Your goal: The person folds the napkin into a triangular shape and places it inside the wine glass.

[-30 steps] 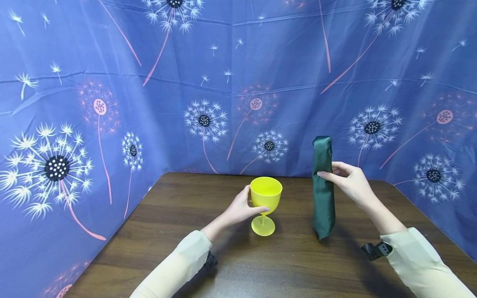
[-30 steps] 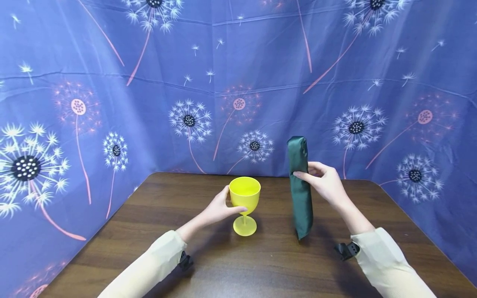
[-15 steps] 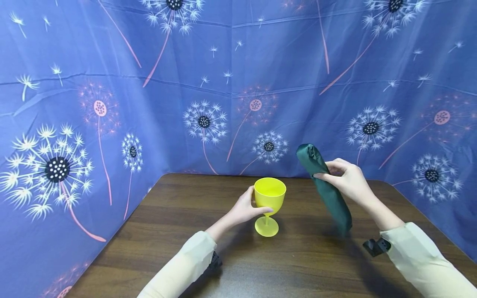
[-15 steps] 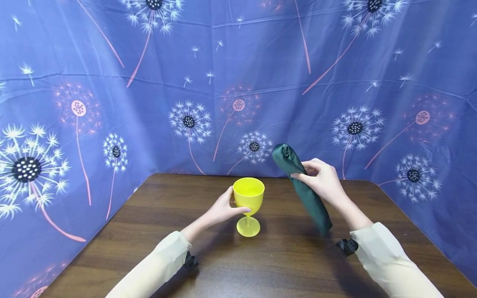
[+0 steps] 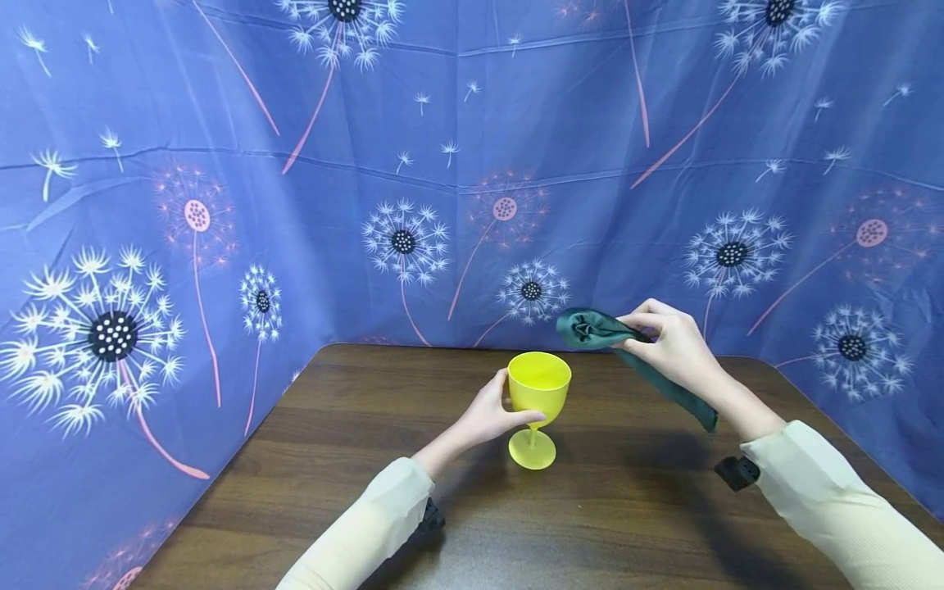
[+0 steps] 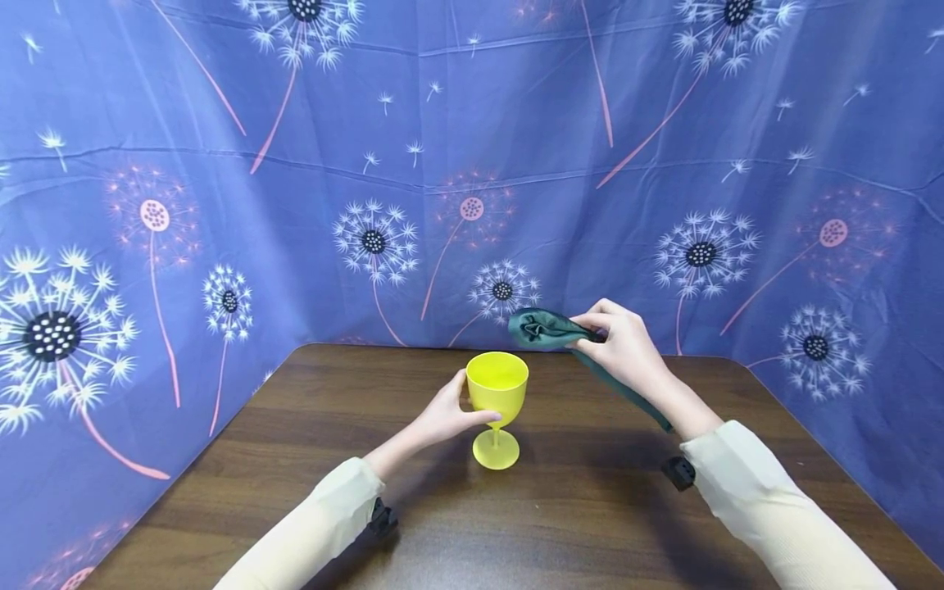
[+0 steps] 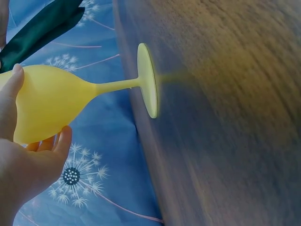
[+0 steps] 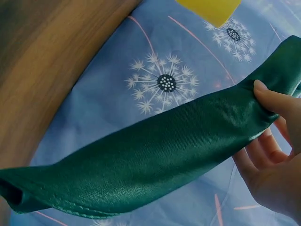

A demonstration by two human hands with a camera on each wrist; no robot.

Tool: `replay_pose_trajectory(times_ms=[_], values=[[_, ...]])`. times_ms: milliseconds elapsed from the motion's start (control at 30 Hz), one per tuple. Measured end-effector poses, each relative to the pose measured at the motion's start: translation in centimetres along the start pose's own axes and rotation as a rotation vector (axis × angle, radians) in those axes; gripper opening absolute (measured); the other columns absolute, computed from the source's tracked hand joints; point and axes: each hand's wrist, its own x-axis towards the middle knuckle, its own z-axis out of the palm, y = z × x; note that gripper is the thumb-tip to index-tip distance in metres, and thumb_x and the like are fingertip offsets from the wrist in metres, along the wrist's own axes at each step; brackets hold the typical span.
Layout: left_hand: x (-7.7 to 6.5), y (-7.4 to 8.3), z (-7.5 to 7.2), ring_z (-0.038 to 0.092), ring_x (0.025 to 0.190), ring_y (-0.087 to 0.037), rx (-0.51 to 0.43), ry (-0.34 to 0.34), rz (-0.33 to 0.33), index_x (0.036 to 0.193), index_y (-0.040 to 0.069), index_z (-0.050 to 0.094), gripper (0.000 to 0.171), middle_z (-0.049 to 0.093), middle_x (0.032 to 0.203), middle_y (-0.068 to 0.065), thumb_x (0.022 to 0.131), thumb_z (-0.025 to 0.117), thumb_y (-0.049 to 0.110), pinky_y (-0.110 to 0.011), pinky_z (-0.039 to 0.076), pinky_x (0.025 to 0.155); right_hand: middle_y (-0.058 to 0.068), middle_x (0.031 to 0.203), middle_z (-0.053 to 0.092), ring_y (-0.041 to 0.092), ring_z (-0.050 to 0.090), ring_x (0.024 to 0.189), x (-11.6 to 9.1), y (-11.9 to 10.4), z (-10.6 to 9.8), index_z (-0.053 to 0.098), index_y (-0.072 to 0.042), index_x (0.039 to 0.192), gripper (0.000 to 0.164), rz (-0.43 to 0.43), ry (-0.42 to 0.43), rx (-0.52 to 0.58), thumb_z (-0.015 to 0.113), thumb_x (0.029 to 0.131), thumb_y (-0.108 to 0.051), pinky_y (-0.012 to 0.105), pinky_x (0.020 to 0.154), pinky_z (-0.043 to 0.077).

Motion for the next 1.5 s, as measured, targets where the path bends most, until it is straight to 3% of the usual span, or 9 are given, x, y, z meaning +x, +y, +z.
replay_pose_trajectory(times_ms=[133, 500, 767, 1167, 1500], values=[[0.0, -0.2, 0.0, 0.057, 0.101, -0.022, -0.011, 0.004, -0.008, 0.130, 0.008, 0.042, 0.072, 0.058, 0.115, -0.006, 0.073, 0.081, 0.028, -0.040, 0.051, 0.087, -0.004, 0.083, 0.057, 0.008, 0.046, 0.066, 0.4, -0.3, 0.4, 0.074, -0.008, 0.097, 0.028, -0.071, -0.010, -0.074, 0.077, 0.071, 0.002, 0.021, 0.056, 0.037], [-0.1, -0.2, 0.2, 0.059, 0.098, -0.015, 0.000, 0.011, -0.005, 0.130, 0.009, 0.042, 0.071, 0.058, 0.115, -0.004, 0.074, 0.080, 0.028, -0.023, 0.050, 0.083, -0.001, 0.083, 0.054, 0.013, 0.049, 0.068, 1.2, -0.6, 2.3, 0.074, -0.011, 0.096, 0.034, -0.293, -0.028, -0.246, 0.079, 0.066, 0.004, 0.029, 0.051, 0.042], [0.0, -0.1, 0.4, 0.060, 0.098, -0.017, -0.021, 0.018, 0.035, 0.130, 0.007, 0.043, 0.069, 0.059, 0.114, -0.007, 0.074, 0.080, 0.022, -0.024, 0.050, 0.082, 0.002, 0.083, 0.054, 0.014, 0.047, 0.070, 1.4, -0.8, 3.3, 0.074, -0.010, 0.098, 0.037, -0.358, -0.072, -0.287, 0.080, 0.065, 0.005, 0.027, 0.052, 0.041], [-0.2, 0.0, 0.9, 0.063, 0.096, -0.016, -0.046, 0.006, 0.009, 0.127, 0.008, 0.045, 0.064, 0.058, 0.114, -0.005, 0.076, 0.079, 0.025, -0.024, 0.051, 0.082, 0.001, 0.082, 0.050, 0.014, 0.045, 0.070, 1.9, -1.0, 4.0, 0.074, -0.012, 0.100, 0.039, -0.478, -0.096, -0.296, 0.080, 0.065, 0.004, 0.028, 0.058, 0.040], [-0.2, 0.0, 1.0, 0.060, 0.100, -0.015, -0.019, 0.007, -0.002, 0.130, 0.010, 0.044, 0.067, 0.058, 0.115, -0.003, 0.076, 0.079, 0.029, -0.024, 0.050, 0.084, 0.003, 0.079, 0.048, 0.019, 0.045, 0.067, 2.2, -1.7, 4.2, 0.074, -0.010, 0.095, 0.035, -0.580, -0.065, -0.400, 0.078, 0.065, 0.007, 0.030, 0.057, 0.037]])
